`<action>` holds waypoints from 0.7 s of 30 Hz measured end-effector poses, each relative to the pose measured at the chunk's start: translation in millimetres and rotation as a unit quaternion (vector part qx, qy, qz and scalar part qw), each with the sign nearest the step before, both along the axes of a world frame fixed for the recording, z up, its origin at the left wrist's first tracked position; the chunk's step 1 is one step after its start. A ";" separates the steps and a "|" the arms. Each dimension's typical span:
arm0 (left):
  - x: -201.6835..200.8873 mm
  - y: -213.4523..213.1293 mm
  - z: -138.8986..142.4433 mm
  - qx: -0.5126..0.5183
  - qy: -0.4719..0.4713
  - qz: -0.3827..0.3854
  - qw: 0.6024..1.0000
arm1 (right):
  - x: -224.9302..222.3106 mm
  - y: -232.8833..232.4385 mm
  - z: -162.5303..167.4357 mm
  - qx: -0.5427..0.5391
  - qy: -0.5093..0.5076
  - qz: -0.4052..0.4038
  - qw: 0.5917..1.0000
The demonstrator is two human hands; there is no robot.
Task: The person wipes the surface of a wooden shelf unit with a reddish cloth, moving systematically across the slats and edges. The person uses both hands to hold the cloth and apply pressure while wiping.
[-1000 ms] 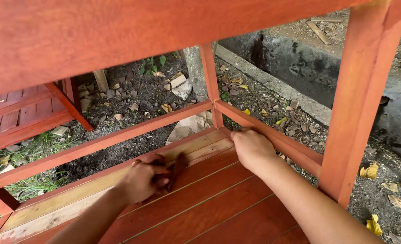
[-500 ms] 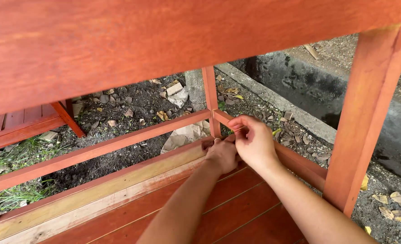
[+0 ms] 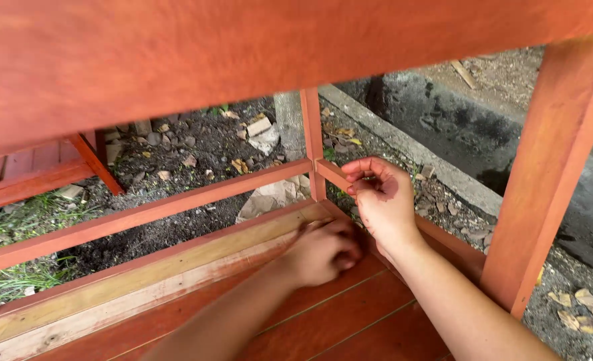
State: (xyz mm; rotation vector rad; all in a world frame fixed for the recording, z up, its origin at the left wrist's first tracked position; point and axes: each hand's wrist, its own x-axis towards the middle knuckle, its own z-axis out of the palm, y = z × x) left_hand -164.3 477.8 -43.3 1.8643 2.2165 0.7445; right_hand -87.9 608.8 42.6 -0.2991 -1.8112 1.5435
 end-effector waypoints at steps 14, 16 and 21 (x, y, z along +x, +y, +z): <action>-92.9 -38.2 -19.7 -0.142 -0.006 0.167 0.976 | 8.2 -4.5 1.5 0.016 -0.032 -0.030 0.999; -98.0 -82.8 -14.5 -0.174 -0.077 0.178 0.966 | 7.2 -7.3 3.1 0.021 -0.042 -0.029 0.998; -80.5 -71.9 -22.4 -0.123 -0.027 0.114 0.986 | 6.7 -11.0 3.9 -0.008 -0.041 -0.010 0.999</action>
